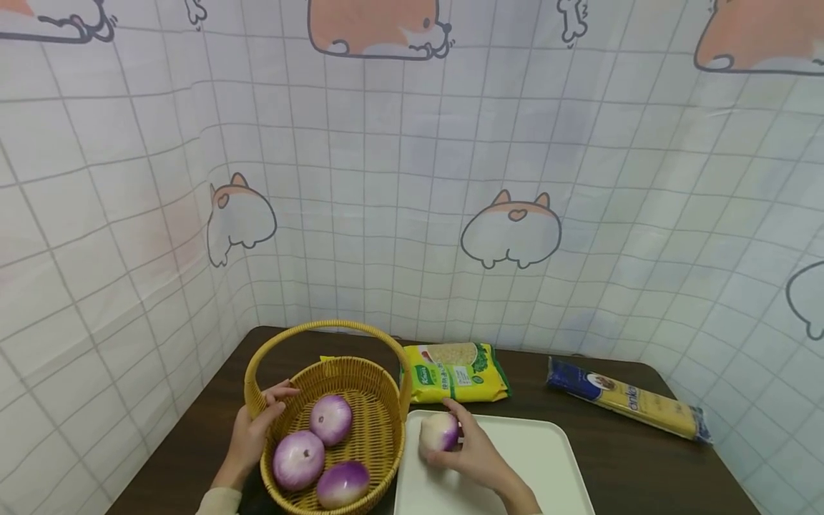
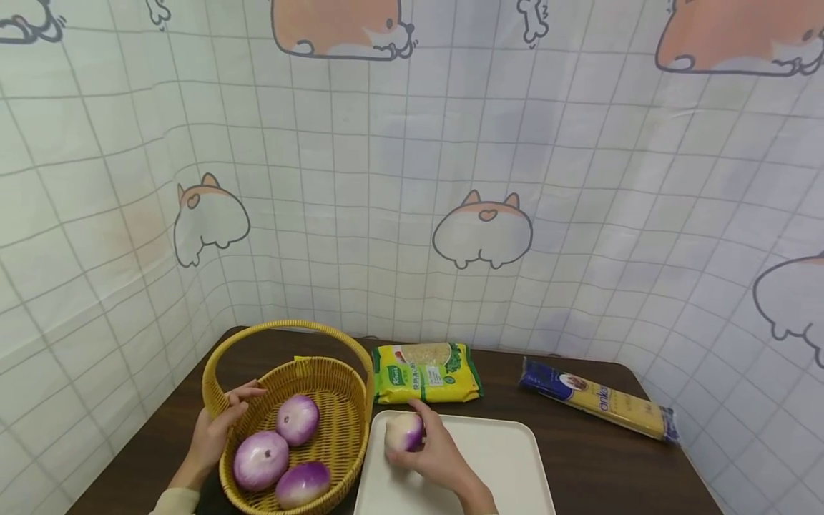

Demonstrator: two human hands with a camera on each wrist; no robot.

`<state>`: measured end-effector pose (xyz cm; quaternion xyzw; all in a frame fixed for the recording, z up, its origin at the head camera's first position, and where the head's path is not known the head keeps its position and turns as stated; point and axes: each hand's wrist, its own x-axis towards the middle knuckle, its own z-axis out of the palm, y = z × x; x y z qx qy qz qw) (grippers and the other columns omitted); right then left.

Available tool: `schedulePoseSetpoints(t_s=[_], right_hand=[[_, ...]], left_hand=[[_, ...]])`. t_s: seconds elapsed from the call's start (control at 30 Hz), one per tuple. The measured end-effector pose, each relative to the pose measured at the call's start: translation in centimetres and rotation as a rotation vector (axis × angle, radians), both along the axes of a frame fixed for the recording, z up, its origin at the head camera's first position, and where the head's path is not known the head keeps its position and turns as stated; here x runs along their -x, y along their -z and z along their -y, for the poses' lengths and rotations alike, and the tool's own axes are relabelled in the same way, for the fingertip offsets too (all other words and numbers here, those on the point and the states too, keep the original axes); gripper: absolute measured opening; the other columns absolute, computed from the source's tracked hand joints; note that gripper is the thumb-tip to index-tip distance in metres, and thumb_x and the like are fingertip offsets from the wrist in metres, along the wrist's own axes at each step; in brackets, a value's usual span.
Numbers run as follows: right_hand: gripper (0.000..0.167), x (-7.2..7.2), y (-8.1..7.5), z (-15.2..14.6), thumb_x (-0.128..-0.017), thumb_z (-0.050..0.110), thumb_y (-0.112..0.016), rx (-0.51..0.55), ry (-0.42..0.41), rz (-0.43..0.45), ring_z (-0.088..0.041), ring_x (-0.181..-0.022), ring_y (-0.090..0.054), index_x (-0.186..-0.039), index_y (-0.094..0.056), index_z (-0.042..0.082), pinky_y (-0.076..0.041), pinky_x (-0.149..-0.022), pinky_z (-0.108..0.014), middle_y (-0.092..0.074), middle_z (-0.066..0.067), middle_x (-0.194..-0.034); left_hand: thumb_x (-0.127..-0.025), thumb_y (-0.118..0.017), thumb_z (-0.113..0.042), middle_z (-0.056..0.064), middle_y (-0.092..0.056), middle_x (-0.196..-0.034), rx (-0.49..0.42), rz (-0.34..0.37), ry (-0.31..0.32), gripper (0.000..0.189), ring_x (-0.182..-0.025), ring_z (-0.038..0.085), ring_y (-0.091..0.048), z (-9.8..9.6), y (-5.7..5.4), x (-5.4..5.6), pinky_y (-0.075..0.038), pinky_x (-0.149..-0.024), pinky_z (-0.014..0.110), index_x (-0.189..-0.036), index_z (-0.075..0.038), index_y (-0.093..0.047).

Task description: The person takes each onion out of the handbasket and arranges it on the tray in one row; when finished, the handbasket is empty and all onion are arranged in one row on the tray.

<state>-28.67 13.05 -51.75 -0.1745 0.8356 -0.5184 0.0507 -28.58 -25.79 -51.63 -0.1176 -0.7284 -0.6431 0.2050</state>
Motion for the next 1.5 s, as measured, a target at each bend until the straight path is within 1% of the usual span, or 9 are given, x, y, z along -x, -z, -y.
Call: schedulePoseSetpoints(t_s=[0.2, 0.33, 0.37, 0.43, 0.57, 0.63, 1.0, 1.27, 1.5], right_hand=[[0.078, -0.2, 0.5, 0.5, -0.072, 0.023, -0.085, -0.012, -0.040, -0.020, -0.027, -0.113, -0.053, -0.138, -0.045, 0.008, -0.046, -0.091, -0.046, -0.047, -0.016, -0.135], [0.079, -0.2, 0.7, 0.9, -0.072, 0.021, -0.085, -0.001, -0.046, 0.001, -0.027, -0.112, -0.056, -0.137, -0.043, 0.005, -0.047, -0.090, -0.045, -0.050, -0.015, -0.135], [0.079, -0.2, 0.7, 1.0, -0.072, 0.021, -0.085, -0.002, -0.050, 0.007, -0.027, -0.111, -0.056, -0.137, -0.043, 0.005, -0.048, -0.089, -0.045, -0.050, -0.014, -0.135], [0.079, -0.2, 0.8, 1.2, -0.073, 0.021, -0.085, -0.003, -0.058, 0.024, -0.027, -0.110, -0.057, -0.137, -0.043, 0.004, -0.049, -0.089, -0.045, -0.051, -0.014, -0.134], [0.077, -0.2, 0.8, 1.4, -0.073, 0.020, -0.085, -0.002, -0.066, 0.052, -0.026, -0.109, -0.057, -0.136, -0.043, 0.005, -0.049, -0.089, -0.047, -0.053, -0.013, -0.132], [0.076, -0.2, 0.8, 1.4, -0.073, 0.019, -0.085, 0.001, -0.070, 0.057, -0.026, -0.109, -0.057, -0.136, -0.043, 0.006, -0.049, -0.089, -0.047, -0.054, -0.012, -0.131], [0.077, -0.2, 0.8, 1.6, -0.076, 0.022, -0.085, -0.012, -0.112, 0.021, -0.025, -0.111, -0.057, -0.136, -0.042, 0.004, -0.047, -0.090, -0.041, -0.053, -0.014, -0.133], [0.075, -0.2, 1.0, 1.5, -0.075, 0.020, -0.086, -0.012, -0.121, -0.021, -0.027, -0.110, -0.054, -0.134, -0.043, 0.004, -0.046, -0.092, -0.036, -0.044, -0.016, -0.132], [0.077, -0.1, 1.1, 1.4, -0.074, 0.020, -0.086, -0.008, -0.108, -0.030, -0.033, -0.118, -0.053, -0.136, -0.044, 0.003, -0.045, -0.097, -0.046, -0.047, -0.017, -0.135]], left_hand=[[-0.100, -0.046, -0.004, 0.028, -0.062, -0.120, -0.012, 0.022, 0.017, 0.025, -0.131, 0.014, -0.046, 0.1, 0.2, 0.0, -0.034, -0.101, 0.013, -0.088, 0.017, -0.051], [-0.100, -0.046, -0.005, 0.025, -0.061, -0.124, -0.022, 0.052, 0.022, 0.025, -0.133, 0.012, -0.043, 0.2, 0.3, -0.3, -0.033, -0.101, 0.013, -0.102, 0.016, -0.059], [-0.100, -0.046, -0.005, 0.023, -0.062, -0.124, -0.025, 0.058, 0.019, 0.024, -0.133, 0.011, -0.043, 0.2, 0.3, -0.3, -0.033, -0.101, 0.012, -0.099, 0.016, -0.058], [-0.100, -0.046, -0.005, 0.021, -0.063, -0.124, -0.032, 0.063, 0.016, 0.025, -0.133, 0.010, -0.043, 0.3, 0.4, -0.5, -0.033, -0.101, 0.012, -0.103, 0.016, -0.059], [-0.099, -0.046, -0.003, 0.016, -0.065, -0.122, -0.045, 0.056, 0.016, 0.024, -0.133, 0.009, -0.043, 0.3, 0.5, -0.6, -0.034, -0.101, 0.012, -0.106, 0.015, -0.060], [-0.099, -0.046, -0.003, 0.015, -0.065, -0.123, -0.043, 0.048, 0.020, 0.025, -0.133, 0.008, -0.043, 0.4, 0.5, -0.7, -0.034, -0.100, 0.012, -0.113, 0.013, -0.061], [-0.097, -0.047, 0.004, 0.019, -0.067, -0.118, 0.005, -0.010, 0.001, 0.021, -0.130, 0.005, -0.046, 1.0, 0.7, -0.6, -0.034, -0.100, 0.012, -0.108, 0.015, -0.060], [-0.098, -0.046, 0.002, 0.018, -0.067, -0.118, 0.015, -0.015, -0.005, 0.022, -0.129, 0.005, -0.046, 1.0, 0.6, -0.6, -0.034, -0.100, 0.012, -0.109, 0.014, -0.061], [-0.098, -0.046, 0.004, 0.018, -0.067, -0.118, 0.016, -0.020, -0.008, 0.021, -0.129, 0.005, -0.047, 0.8, 0.6, -0.5, -0.033, -0.101, 0.012, -0.107, 0.015, -0.061]])
